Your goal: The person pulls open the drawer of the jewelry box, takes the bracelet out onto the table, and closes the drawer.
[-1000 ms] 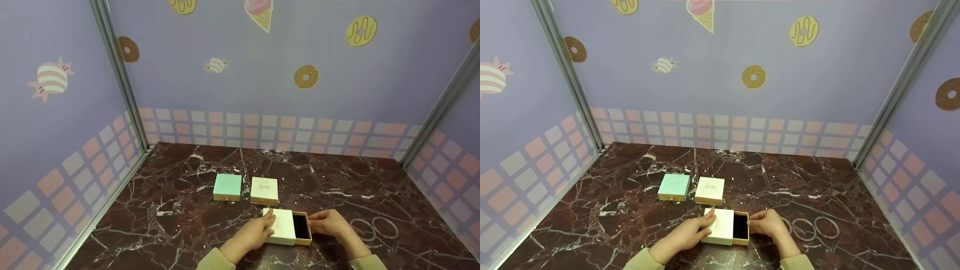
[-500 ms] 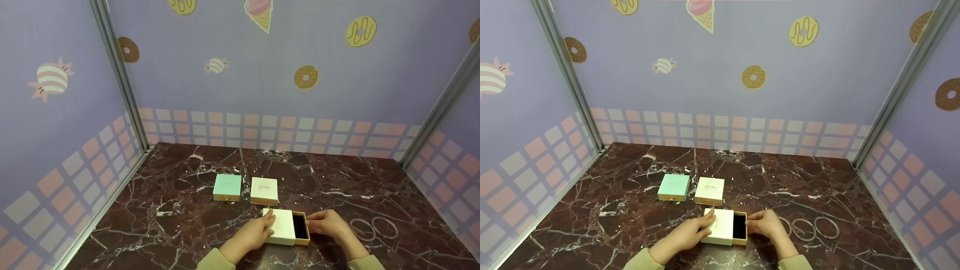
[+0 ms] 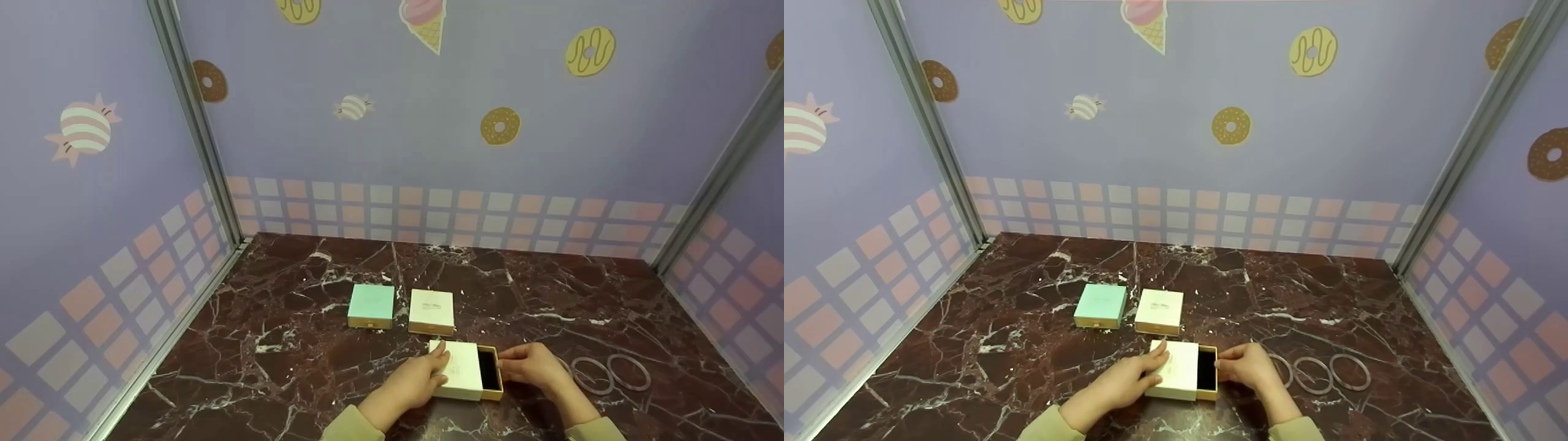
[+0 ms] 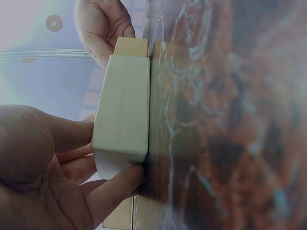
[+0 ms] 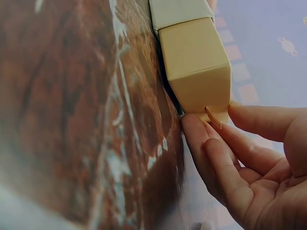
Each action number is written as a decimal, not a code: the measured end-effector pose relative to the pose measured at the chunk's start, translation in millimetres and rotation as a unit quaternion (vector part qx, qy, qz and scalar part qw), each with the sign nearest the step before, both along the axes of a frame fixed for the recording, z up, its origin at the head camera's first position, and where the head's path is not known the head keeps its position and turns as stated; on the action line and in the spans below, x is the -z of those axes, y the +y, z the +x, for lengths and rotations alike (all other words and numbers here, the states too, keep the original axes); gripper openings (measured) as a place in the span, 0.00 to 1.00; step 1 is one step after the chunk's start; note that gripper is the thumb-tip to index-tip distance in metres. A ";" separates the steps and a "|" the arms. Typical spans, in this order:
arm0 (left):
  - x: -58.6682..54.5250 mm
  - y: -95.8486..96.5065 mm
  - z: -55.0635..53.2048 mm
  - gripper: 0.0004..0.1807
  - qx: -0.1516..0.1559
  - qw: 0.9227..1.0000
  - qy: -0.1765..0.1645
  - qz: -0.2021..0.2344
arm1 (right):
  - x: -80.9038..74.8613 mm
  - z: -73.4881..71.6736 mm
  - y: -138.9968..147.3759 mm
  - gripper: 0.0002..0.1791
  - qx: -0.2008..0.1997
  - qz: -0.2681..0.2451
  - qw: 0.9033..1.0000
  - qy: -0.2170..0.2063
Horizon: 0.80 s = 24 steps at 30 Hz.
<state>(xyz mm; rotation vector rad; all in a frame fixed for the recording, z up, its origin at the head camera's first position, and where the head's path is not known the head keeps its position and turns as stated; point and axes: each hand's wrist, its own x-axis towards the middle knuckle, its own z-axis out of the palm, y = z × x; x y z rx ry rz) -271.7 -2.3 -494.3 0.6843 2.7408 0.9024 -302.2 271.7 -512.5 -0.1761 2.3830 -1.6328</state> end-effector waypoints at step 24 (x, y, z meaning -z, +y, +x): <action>4.3 -0.3 -1.0 0.29 0.004 1.000 0.003 0.004 | 1.4 1.7 -8.0 0.20 0.010 -0.026 1.000 -0.005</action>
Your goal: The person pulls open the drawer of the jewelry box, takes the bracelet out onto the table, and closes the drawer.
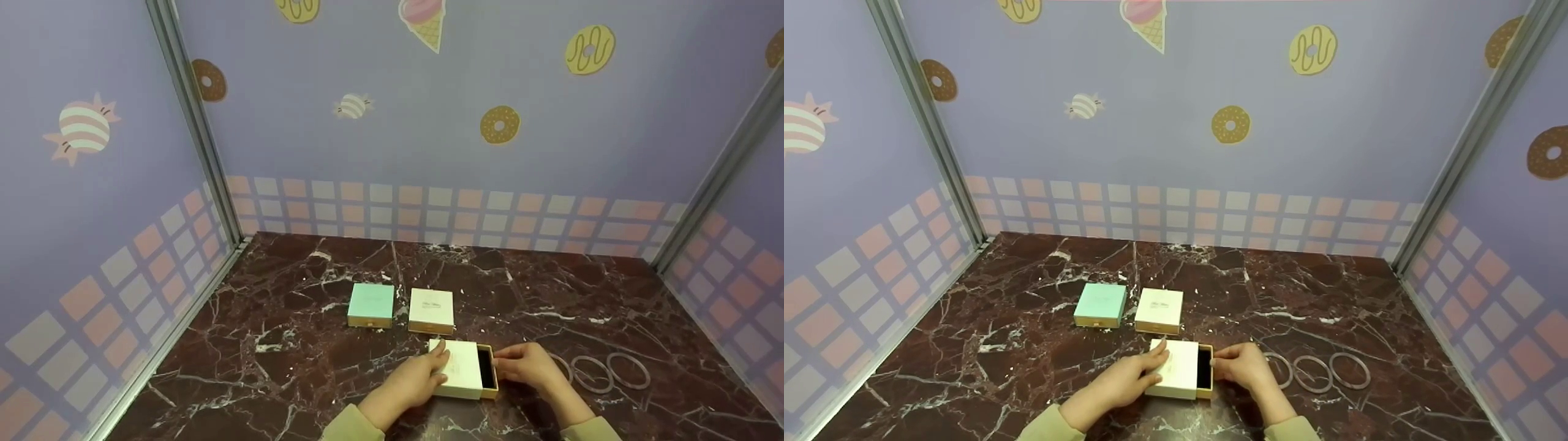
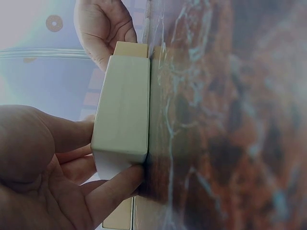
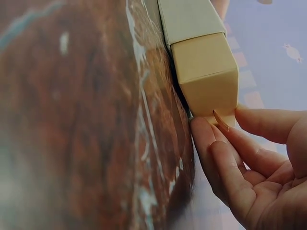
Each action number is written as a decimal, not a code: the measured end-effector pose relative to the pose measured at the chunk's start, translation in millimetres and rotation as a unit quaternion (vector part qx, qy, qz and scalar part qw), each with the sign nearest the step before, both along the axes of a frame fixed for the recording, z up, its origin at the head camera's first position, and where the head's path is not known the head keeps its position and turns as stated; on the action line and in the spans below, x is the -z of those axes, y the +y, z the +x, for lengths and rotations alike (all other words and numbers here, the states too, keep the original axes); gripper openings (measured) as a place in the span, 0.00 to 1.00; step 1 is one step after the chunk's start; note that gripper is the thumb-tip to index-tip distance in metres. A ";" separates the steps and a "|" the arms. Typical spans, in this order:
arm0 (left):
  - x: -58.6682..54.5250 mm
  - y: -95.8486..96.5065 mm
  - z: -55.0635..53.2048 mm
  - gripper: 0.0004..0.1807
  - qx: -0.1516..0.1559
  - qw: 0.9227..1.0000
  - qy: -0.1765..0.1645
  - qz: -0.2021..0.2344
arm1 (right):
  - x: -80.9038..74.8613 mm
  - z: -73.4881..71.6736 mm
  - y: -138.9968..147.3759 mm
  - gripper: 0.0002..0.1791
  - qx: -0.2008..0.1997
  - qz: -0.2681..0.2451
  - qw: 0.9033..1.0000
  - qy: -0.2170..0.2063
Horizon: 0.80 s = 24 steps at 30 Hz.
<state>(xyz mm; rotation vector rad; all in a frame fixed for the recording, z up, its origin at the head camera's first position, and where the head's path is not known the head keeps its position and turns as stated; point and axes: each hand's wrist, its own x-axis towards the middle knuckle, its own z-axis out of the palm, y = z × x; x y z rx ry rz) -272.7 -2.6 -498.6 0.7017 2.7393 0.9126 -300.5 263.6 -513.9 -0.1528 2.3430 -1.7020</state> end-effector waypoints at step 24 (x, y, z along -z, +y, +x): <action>0.6 0.4 0.3 0.29 -0.005 1.000 0.005 -0.002 | 1.5 1.1 -9.5 0.19 0.024 0.016 1.000 0.003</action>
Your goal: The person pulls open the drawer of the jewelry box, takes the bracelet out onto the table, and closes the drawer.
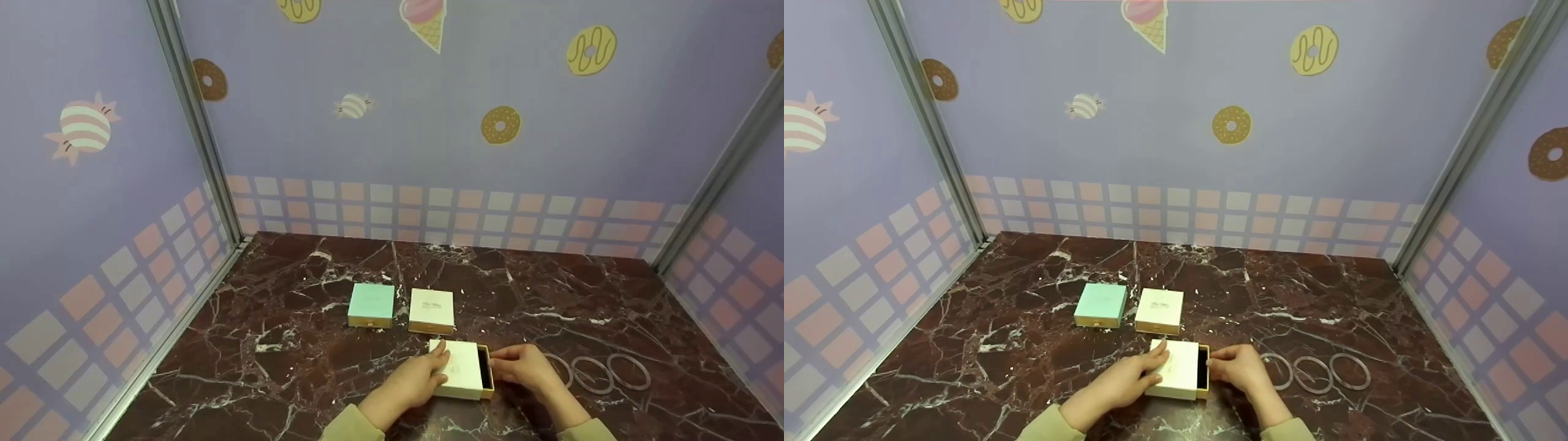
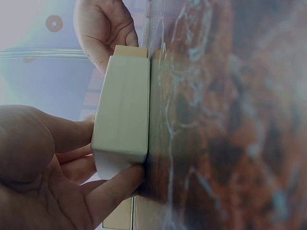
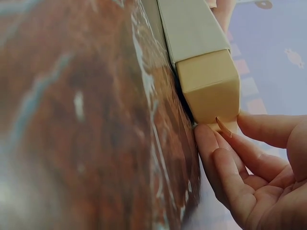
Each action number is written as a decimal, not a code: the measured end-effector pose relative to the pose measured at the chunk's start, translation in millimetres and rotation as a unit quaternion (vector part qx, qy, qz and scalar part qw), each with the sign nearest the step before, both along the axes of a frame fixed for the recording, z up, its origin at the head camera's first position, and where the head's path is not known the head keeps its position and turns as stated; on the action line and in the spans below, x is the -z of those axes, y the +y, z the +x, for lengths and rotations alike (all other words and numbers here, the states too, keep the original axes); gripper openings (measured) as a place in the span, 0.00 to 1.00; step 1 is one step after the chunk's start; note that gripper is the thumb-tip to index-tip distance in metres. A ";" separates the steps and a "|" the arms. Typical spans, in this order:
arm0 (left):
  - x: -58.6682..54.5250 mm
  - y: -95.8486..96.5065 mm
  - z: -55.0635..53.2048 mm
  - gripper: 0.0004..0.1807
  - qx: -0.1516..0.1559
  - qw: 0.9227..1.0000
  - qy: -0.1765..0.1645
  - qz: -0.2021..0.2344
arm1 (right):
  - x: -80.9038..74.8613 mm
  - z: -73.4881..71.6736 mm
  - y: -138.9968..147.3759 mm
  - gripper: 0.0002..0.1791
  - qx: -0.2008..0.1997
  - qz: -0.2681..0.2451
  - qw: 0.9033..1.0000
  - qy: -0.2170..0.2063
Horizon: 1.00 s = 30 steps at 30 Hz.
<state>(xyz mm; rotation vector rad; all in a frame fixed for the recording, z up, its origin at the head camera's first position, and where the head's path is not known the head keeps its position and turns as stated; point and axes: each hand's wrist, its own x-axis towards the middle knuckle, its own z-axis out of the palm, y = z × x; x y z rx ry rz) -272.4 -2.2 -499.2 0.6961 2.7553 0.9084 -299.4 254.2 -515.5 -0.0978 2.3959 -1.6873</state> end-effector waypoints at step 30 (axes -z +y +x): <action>-3.3 0.6 1.2 0.29 -0.005 1.000 -0.005 -0.002 | 4.7 2.1 -11.1 0.20 0.004 0.009 1.000 0.026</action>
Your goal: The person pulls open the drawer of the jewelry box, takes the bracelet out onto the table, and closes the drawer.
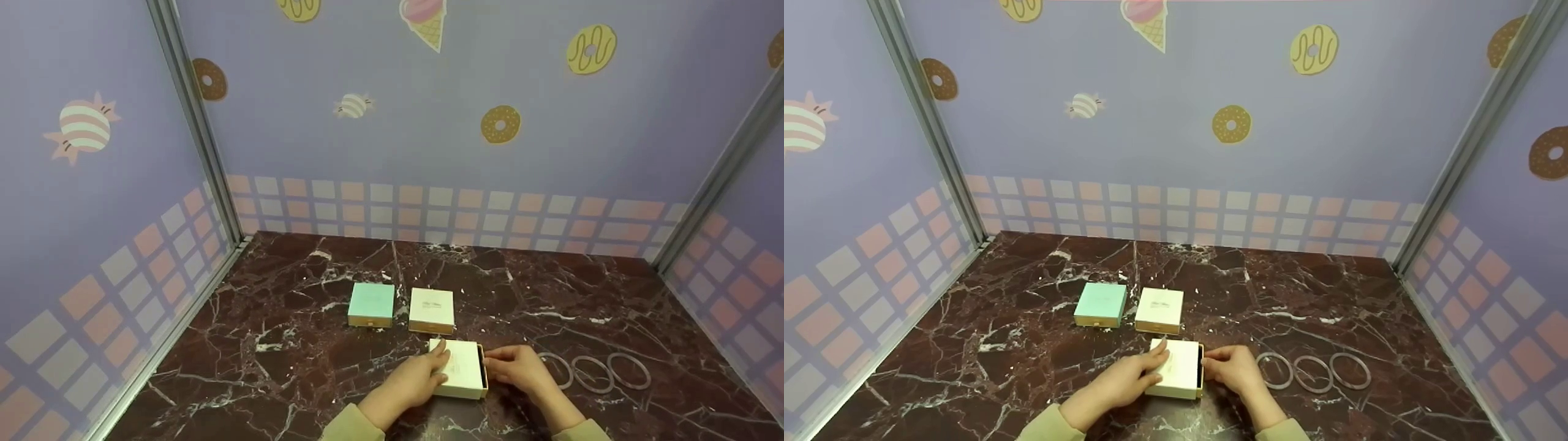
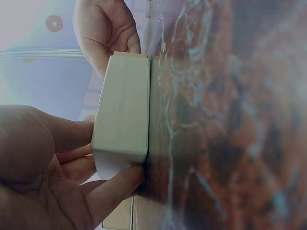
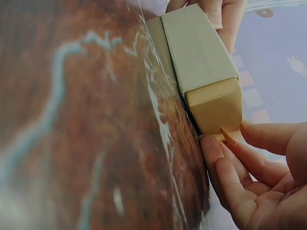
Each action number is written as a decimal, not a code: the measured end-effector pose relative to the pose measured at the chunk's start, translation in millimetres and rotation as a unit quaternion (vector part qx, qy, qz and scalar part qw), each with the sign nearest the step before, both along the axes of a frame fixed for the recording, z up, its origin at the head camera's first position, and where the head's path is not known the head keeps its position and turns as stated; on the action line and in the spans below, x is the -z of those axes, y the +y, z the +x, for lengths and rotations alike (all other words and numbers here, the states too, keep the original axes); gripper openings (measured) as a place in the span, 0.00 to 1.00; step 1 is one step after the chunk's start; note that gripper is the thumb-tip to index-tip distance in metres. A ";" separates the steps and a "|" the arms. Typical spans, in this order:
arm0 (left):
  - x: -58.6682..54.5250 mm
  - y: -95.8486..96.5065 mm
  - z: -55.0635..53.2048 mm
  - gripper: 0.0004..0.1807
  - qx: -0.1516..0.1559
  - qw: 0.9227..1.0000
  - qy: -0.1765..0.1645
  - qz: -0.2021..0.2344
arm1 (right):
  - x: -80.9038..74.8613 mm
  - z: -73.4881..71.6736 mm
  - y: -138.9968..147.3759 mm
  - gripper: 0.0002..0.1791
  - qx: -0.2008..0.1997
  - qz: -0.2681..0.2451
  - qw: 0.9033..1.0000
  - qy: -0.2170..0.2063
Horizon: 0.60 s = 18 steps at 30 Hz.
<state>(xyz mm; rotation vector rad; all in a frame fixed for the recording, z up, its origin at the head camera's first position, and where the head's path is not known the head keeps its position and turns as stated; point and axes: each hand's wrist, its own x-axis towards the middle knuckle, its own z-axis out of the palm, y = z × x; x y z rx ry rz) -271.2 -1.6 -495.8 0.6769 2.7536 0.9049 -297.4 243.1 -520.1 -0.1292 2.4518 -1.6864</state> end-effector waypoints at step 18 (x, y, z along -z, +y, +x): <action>1.5 -0.4 0.2 0.29 0.001 1.000 0.013 -0.005 | 1.5 1.2 -4.2 0.19 -0.001 -0.003 1.000 -0.017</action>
